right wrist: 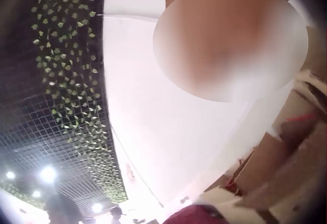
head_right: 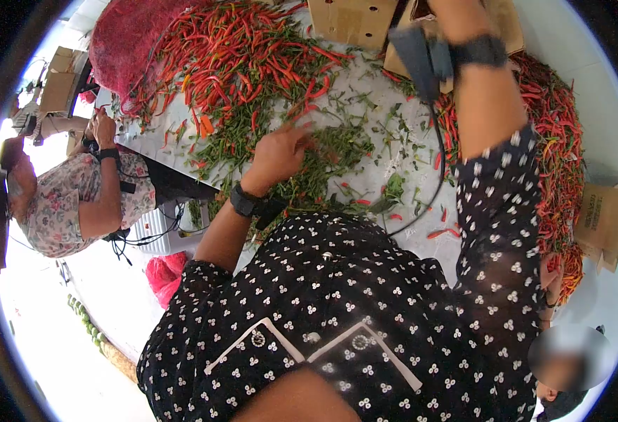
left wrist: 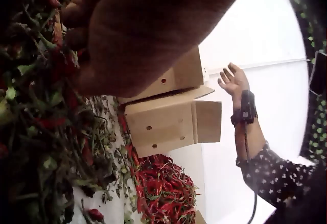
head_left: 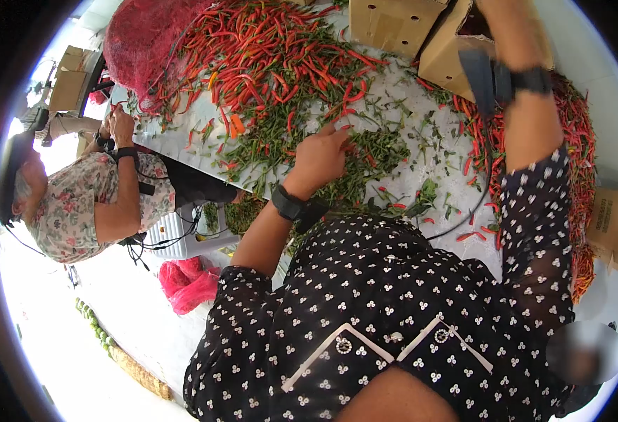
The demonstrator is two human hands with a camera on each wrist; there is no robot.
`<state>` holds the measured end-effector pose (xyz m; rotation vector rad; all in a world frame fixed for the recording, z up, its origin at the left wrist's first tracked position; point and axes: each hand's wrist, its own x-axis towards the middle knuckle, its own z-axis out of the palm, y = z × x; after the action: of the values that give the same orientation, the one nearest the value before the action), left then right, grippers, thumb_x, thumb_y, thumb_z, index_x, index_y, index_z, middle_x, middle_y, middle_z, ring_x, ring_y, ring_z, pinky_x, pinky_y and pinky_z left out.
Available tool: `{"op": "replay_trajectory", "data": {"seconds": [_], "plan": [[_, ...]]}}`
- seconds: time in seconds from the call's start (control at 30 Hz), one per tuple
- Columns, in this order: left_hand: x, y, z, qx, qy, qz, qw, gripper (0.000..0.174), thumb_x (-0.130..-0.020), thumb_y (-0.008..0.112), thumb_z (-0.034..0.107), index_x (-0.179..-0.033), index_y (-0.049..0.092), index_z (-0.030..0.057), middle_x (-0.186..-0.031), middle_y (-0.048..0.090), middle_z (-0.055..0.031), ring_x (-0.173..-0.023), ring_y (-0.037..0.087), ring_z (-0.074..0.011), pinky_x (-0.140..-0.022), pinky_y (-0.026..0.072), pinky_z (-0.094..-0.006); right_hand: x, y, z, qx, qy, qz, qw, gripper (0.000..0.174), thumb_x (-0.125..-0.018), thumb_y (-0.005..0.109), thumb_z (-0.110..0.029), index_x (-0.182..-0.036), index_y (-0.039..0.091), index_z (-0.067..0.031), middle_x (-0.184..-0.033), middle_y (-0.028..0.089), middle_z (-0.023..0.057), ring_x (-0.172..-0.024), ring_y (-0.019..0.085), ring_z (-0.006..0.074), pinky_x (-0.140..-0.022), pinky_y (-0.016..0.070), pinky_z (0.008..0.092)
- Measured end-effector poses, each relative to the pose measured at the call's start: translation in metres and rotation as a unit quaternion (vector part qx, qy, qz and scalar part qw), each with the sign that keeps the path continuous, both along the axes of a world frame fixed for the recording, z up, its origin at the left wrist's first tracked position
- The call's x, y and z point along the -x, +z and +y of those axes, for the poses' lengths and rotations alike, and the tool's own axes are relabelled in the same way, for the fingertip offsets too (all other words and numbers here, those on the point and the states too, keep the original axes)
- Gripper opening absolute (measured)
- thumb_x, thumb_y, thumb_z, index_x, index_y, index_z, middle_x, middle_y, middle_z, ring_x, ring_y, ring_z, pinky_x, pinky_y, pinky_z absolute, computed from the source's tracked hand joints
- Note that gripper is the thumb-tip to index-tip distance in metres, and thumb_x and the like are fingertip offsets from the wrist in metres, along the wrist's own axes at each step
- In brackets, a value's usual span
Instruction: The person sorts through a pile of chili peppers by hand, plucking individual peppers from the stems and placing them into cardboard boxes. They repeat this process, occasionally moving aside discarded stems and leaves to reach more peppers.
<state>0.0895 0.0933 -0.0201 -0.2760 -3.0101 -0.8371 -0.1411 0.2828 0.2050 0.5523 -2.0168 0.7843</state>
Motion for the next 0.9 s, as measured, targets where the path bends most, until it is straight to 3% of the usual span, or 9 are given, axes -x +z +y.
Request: {"op": "replay_trajectory", "data": {"seconds": [0.03,0.1,0.17,0.23,0.3,0.5,0.6,0.67,0.9], "plan": [[0.001,0.004,0.004,-0.026,-0.031,0.061,0.997,0.016,-0.068,0.056,0.011,-0.084,0.06,0.0097,-0.082,0.054,-0.0115,-0.072,0.057,-0.0321,-0.06,0.0471,-0.0414,-0.036,-0.003,-0.004,0.0,0.0,-0.001,1.0,0.038,-0.073,0.063,-0.021,-0.105,0.057,-0.0014,-0.095,0.062,0.0173,-0.086,0.061,0.0244,-0.076,0.0472,0.0328],[0.002,0.004,0.012,-0.052,-0.065,0.121,0.989,0.015,-0.067,0.056,0.009,-0.081,0.061,0.0106,-0.079,0.053,-0.0099,-0.069,0.058,-0.0307,-0.057,0.0476,-0.0401,-0.088,-0.019,-0.007,0.025,0.124,-0.267,0.955,0.049,-0.075,0.063,-0.025,-0.117,0.049,-0.0055,-0.106,0.06,0.015,-0.096,0.059,0.0228,-0.087,0.0439,0.0341],[0.007,0.001,0.021,-0.022,-0.163,0.122,0.979,0.014,-0.065,0.056,0.008,-0.077,0.062,0.0108,-0.076,0.05,-0.0088,-0.066,0.057,-0.0288,-0.055,0.0476,-0.0389,-0.107,-0.074,-0.003,-0.02,0.147,-0.153,0.977,0.02,-0.08,0.061,-0.019,-0.091,0.061,-0.002,-0.066,0.059,0.0007,-0.059,0.053,0.0064,-0.056,0.0429,0.0216],[0.01,-0.011,0.026,0.006,-0.178,0.125,0.976,0.014,-0.065,0.056,0.008,-0.077,0.063,0.0109,-0.077,0.05,-0.0088,-0.065,0.058,-0.0284,-0.055,0.0475,-0.0389,-0.134,-0.114,0.003,0.022,0.221,-0.31,0.925,0.02,-0.08,0.06,-0.018,-0.092,0.061,-0.0019,-0.066,0.059,0.0022,-0.058,0.052,0.0063,-0.055,0.0425,0.0222],[0.011,-0.013,0.029,0.033,-0.194,0.13,0.972,0.014,-0.064,0.057,0.009,-0.077,0.063,0.0111,-0.078,0.049,-0.0089,-0.065,0.058,-0.028,-0.055,0.0475,-0.0389,-0.154,-0.148,0.016,0.01,0.193,-0.405,0.893,0.023,-0.077,0.059,-0.021,-0.087,0.062,-0.0017,-0.075,0.063,0.0132,-0.063,0.059,0.0194,-0.063,0.0462,0.0312],[0.008,-0.009,0.032,0.127,-0.191,0.046,0.972,0.018,-0.066,0.058,0.011,-0.083,0.061,0.0085,-0.084,0.05,-0.0094,-0.075,0.055,-0.0303,-0.061,0.046,-0.0412,-0.209,-0.213,0.037,0.004,0.168,-0.58,0.797,0.024,-0.075,0.06,-0.019,-0.089,0.062,0.0003,-0.075,0.064,0.0124,-0.064,0.059,0.0182,-0.062,0.0462,0.0312],[0.003,-0.012,0.029,-0.015,-0.164,0.099,0.981,0.015,-0.067,0.06,0.011,-0.082,0.06,0.0054,-0.084,0.054,-0.0099,-0.073,0.056,-0.0291,-0.061,0.0463,-0.0388,-0.219,-0.228,0.037,0.039,0.178,-0.61,0.771,0.026,-0.073,0.062,-0.018,-0.091,0.061,0.0017,-0.077,0.064,0.0121,-0.065,0.059,0.0179,-0.062,0.0461,0.031],[0.001,0.002,0.029,-0.226,-0.111,-0.022,0.968,0.016,-0.069,0.063,0.012,-0.08,0.058,0.0019,-0.078,0.057,-0.0096,-0.068,0.058,-0.0217,-0.06,0.0461,-0.0328,-0.221,-0.228,0.035,0.072,0.179,-0.61,0.769,0.027,-0.073,0.063,-0.019,-0.091,0.061,0.002,-0.075,0.063,0.0099,-0.065,0.058,0.0154,-0.061,0.0458,0.0298],[-0.005,0.021,0.034,-0.298,-0.089,-0.123,0.942,0.017,-0.07,0.066,0.011,-0.079,0.058,-0.0012,-0.071,0.059,-0.0084,-0.066,0.055,-0.0128,-0.06,0.0442,-0.0278,-0.22,-0.21,0.028,0.096,0.235,-0.587,0.769,0.024,-0.075,0.065,-0.018,-0.087,0.062,0.0021,-0.071,0.061,0.0045,-0.063,0.054,0.0088,-0.058,0.0436,0.0247]]}}
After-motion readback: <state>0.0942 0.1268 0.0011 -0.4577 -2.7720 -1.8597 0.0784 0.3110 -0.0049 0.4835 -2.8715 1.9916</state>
